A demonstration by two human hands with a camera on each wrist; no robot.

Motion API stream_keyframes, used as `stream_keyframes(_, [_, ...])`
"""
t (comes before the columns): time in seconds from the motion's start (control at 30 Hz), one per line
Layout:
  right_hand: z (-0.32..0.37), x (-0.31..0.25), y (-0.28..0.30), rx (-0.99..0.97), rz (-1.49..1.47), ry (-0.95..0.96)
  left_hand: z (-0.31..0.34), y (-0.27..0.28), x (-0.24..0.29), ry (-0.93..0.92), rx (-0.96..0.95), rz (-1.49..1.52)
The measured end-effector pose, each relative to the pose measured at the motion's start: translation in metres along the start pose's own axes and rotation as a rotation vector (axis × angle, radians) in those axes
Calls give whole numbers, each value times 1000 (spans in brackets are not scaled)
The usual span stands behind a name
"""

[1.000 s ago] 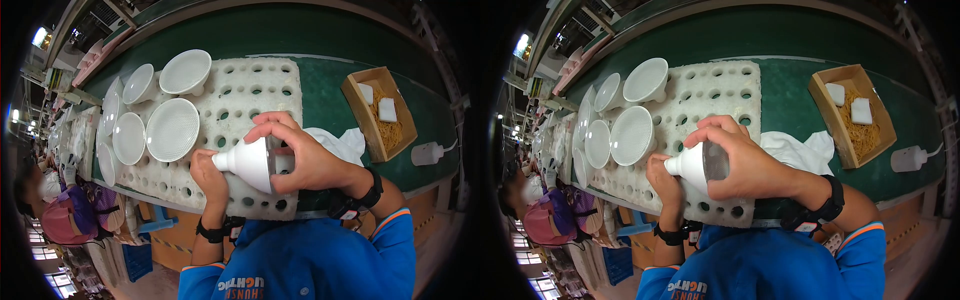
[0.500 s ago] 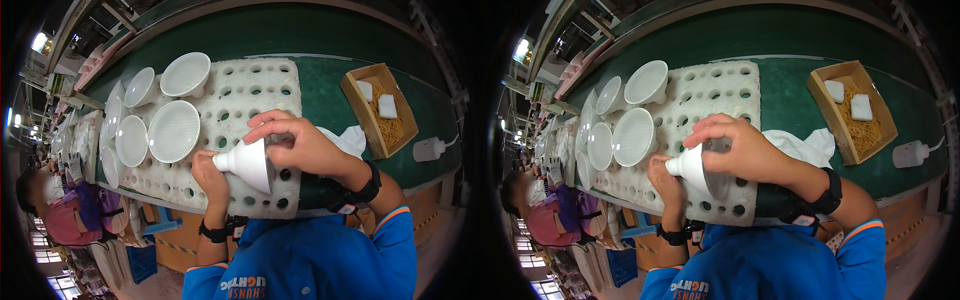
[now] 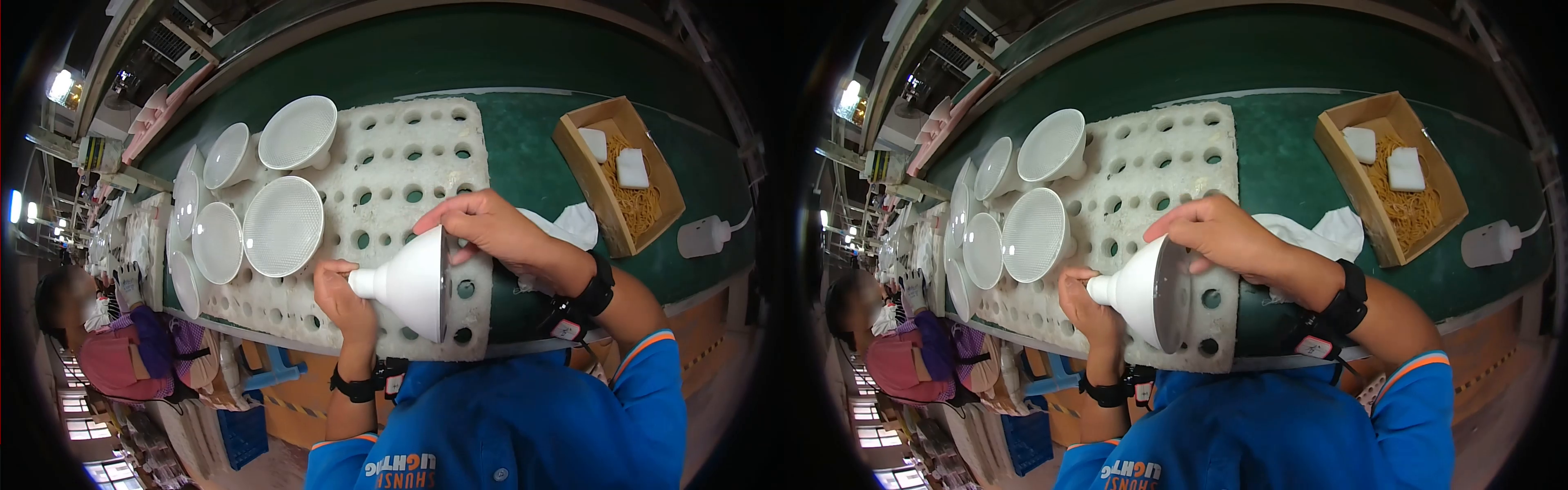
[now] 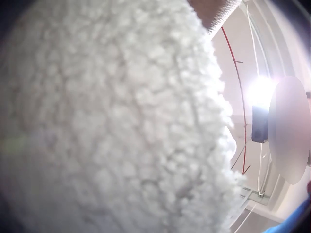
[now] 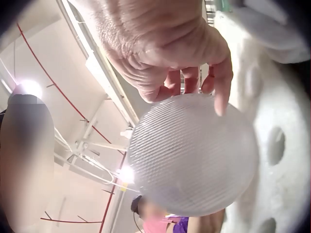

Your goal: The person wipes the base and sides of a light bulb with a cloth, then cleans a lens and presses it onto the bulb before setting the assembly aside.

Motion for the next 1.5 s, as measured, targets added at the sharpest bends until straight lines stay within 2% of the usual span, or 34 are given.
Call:
stream_keyframes(0.07, [0, 16, -6, -17, -122, -29, 1, -2, 5, -89, 1, -60])
stream_keyframes(0.2, [11, 4, -10, -53, -72, 54, 4, -1, 10, -242, 80, -198])
stream_keyframes(0.23, [17, -6, -10, -39, 153, 238, 3, -2, 11, -223, 113, -145])
stream_keyframes(0.33, [35, -29, -17, -52, 266, 305, 5, -4, 14, -176, 175, -30])
stream_keyframes(0.37, [32, -26, -19, -42, 444, 370, 6, -4, 11, -172, 171, -20])
stream_keyframes(0.5, [33, -27, -21, -58, 391, 375, 8, -4, 18, -144, 128, -140])
stream_keyframes(0.6, [32, -23, -21, -35, 465, 448, 3, 4, 8, 23, 141, -122])
stream_keyframes(0.67, [32, -23, -24, -2, 478, 494, 4, 5, 2, 32, 141, -71])
stream_keyframes(0.87, [28, -21, -26, -11, 415, 502, 6, 8, 0, 28, 151, -56])
stream_keyframes(0.97, [30, -25, -24, -66, 369, 405, 6, 9, -2, 48, 148, -32])
stream_keyframes(1.07, [26, -23, -24, -102, 278, 392, 4, 10, -4, 54, 139, -12])
stream_keyframes(1.17, [27, -22, -26, -34, 363, 470, 3, 8, -3, 54, 128, -3])
stream_keyframes(1.27, [28, -23, -25, -10, 425, 464, 3, 4, 3, 47, 127, -9])
stream_keyframes(1.5, [32, -28, -26, -54, 300, 372, 4, 5, 7, -16, 130, -99])
Point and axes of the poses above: each hand's wrist, its own z-axis away from the middle knuckle, its own y-axis out of the back of the hand, x = y × z, the point moved 5 cm from there along -z, towards the middle knuckle, and after that the axes turned 15 degrees about z, right-handed, at the moved point
